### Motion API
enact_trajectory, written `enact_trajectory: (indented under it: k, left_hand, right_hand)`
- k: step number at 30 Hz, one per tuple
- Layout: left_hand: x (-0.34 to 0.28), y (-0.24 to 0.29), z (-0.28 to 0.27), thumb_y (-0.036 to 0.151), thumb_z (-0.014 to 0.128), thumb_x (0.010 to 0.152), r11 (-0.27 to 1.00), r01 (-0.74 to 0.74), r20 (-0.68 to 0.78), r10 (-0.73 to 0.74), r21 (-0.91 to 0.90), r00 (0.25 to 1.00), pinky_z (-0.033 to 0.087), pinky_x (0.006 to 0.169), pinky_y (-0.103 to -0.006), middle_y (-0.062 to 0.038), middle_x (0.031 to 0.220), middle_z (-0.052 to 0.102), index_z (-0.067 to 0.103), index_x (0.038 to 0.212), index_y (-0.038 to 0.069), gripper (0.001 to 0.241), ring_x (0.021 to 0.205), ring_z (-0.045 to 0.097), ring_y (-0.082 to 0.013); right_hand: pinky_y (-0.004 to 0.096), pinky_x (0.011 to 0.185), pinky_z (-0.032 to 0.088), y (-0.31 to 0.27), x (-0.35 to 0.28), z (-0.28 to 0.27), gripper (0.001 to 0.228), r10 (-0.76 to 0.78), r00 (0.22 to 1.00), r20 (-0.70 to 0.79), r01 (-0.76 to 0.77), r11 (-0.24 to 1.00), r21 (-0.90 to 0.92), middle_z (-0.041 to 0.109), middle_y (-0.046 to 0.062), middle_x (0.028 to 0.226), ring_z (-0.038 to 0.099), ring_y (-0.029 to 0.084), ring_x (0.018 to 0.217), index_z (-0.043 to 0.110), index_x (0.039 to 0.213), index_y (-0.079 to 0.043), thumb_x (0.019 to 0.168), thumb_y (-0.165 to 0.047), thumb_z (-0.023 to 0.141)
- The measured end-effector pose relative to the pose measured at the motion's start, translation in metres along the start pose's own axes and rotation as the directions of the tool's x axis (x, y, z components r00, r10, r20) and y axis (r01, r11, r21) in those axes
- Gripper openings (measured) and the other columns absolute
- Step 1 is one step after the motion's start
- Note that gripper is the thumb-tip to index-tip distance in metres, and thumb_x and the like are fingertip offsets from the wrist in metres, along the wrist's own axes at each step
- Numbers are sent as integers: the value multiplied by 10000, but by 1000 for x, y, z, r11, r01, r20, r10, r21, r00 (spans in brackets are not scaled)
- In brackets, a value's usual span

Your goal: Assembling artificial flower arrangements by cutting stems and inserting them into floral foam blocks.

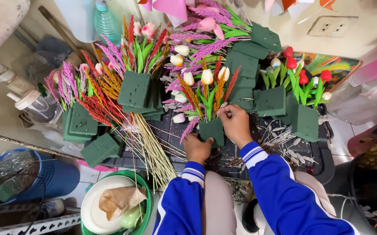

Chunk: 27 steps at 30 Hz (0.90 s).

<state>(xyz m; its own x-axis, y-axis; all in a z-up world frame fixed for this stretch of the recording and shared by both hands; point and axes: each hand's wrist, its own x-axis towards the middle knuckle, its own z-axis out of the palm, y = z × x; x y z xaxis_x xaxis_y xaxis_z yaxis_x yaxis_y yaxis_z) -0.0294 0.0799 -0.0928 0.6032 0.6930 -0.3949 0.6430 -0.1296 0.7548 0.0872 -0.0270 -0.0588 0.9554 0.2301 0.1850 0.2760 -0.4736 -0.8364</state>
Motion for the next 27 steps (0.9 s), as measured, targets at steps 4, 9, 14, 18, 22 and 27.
enact_trajectory:
  k: [4,9,14,18,22,27]
  left_hand:
    - [2,1,-1,353,847,816,1000,28,86,-29,12,996,467,1122,-506,-213,1351,521,549,1240,78,586,1315,549,-452]
    - [19,-13,11,392,829,830,998,42,120,-48,53,992,479,1108,-503,-193,1370,525,575,1299,102,607,1325,557,-414]
    - [37,-27,25,349,792,872,996,13,157,-27,90,987,493,1093,-483,-193,1310,590,618,1325,67,562,1299,591,-391]
    - [36,-25,23,316,795,875,997,13,147,-25,82,989,507,1080,-463,-195,1277,615,634,1313,58,533,1279,609,-387]
    - [33,-22,22,294,792,876,996,7,136,-19,90,990,511,1080,-454,-217,1256,632,644,1308,44,520,1268,616,-395]
    - [28,-16,17,255,818,859,998,-11,111,4,66,994,515,1072,-461,-230,1203,662,670,1269,22,494,1245,630,-414]
  right_hand:
    - [345,741,585,6,1,4,47,9,999,47,-9,1000,5,712,60,839,728,217,826,792,900,-125,859,-139,774]
    - [352,746,580,-2,-4,2,50,1,998,57,0,1000,-3,699,74,837,714,227,823,780,907,-98,872,-109,747]
    - [376,738,575,1,-9,4,50,-2,999,32,2,1000,-18,686,94,807,709,260,804,768,894,-90,882,-105,722]
    - [390,741,573,-3,-13,4,43,-22,1000,13,22,1000,-18,682,106,801,711,279,812,759,892,-69,875,-96,731]
    - [400,753,578,-4,-17,4,17,-80,997,7,80,996,-39,673,124,810,710,306,836,750,869,-78,869,-94,748]
    - [360,741,604,-1,-18,4,25,-81,997,19,81,996,-25,688,109,843,722,274,846,755,899,-86,877,-96,762]
